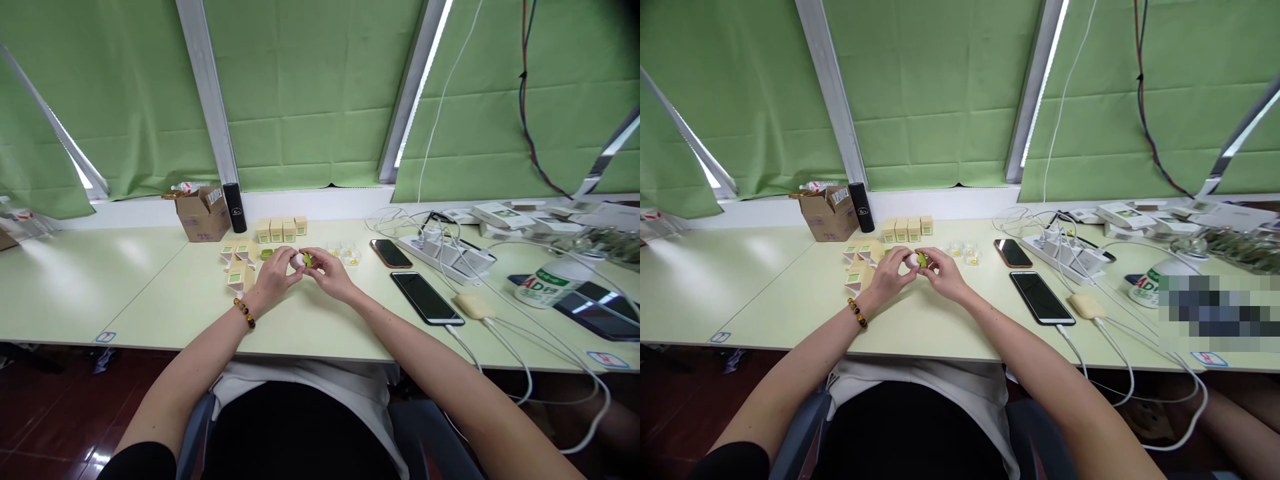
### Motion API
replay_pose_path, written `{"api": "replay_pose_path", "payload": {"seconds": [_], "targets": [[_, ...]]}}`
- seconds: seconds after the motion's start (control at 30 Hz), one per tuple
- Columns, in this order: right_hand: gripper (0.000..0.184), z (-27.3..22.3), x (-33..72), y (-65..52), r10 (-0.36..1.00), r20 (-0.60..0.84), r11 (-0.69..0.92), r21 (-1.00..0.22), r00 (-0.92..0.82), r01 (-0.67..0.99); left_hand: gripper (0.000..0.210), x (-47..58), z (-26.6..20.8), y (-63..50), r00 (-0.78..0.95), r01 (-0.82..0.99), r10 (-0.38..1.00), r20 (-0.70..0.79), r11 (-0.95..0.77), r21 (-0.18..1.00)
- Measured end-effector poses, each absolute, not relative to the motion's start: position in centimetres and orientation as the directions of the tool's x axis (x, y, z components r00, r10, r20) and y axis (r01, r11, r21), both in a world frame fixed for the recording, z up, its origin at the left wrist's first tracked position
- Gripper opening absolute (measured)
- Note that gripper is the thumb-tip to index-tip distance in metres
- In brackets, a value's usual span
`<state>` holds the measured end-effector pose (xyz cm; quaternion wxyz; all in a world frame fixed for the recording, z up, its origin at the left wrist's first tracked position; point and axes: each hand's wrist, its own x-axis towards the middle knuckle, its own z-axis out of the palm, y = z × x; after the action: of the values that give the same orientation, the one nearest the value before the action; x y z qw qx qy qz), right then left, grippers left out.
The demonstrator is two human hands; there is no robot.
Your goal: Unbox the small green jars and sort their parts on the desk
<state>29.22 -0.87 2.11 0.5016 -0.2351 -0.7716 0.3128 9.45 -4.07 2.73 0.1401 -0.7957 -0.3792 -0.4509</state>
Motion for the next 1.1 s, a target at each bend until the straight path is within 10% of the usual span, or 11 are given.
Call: {"api": "replay_pose_path", "payload": {"seconds": [0.17,0.3,0.53,0.77,0.93,1.1], "targets": [[0.042,1.9,29.8,0.0,0.730,0.604,0.665,-0.736,-0.319,0.129,0.023,9.4,3.3,-4.1,0.035,0.637,0.521,0.853,-0.669,0.383],[0.047,1.7,30.6,0.9,0.814,0.525,0.572,-0.800,-0.247,0.183,0.044,9.4,4.0,-3.4,-0.239,0.063,0.781,0.577,-0.580,0.812],[0.050,1.1,30.1,0.8,0.848,0.494,0.527,-0.825,-0.191,0.204,0.043,9.3,4.5,-2.7,-0.129,-0.458,0.956,0.265,-0.294,0.839],[0.053,1.3,30.7,1.6,0.849,0.526,0.527,-0.840,-0.045,0.128,0.045,9.3,4.2,-2.6,-0.129,-0.393,0.950,0.284,-0.312,0.865],[0.055,1.8,31.9,3.1,0.840,0.518,0.516,-0.855,0.163,0.056,0.038,9.8,4.8,-1.7,-0.165,0.093,0.878,0.450,-0.440,0.893],[0.058,1.7,32.7,4.4,0.824,0.495,0.502,-0.863,0.276,0.048,0.025,11.8,5.7,0.2,0.202,0.730,0.737,0.645,-0.552,0.403]]}}
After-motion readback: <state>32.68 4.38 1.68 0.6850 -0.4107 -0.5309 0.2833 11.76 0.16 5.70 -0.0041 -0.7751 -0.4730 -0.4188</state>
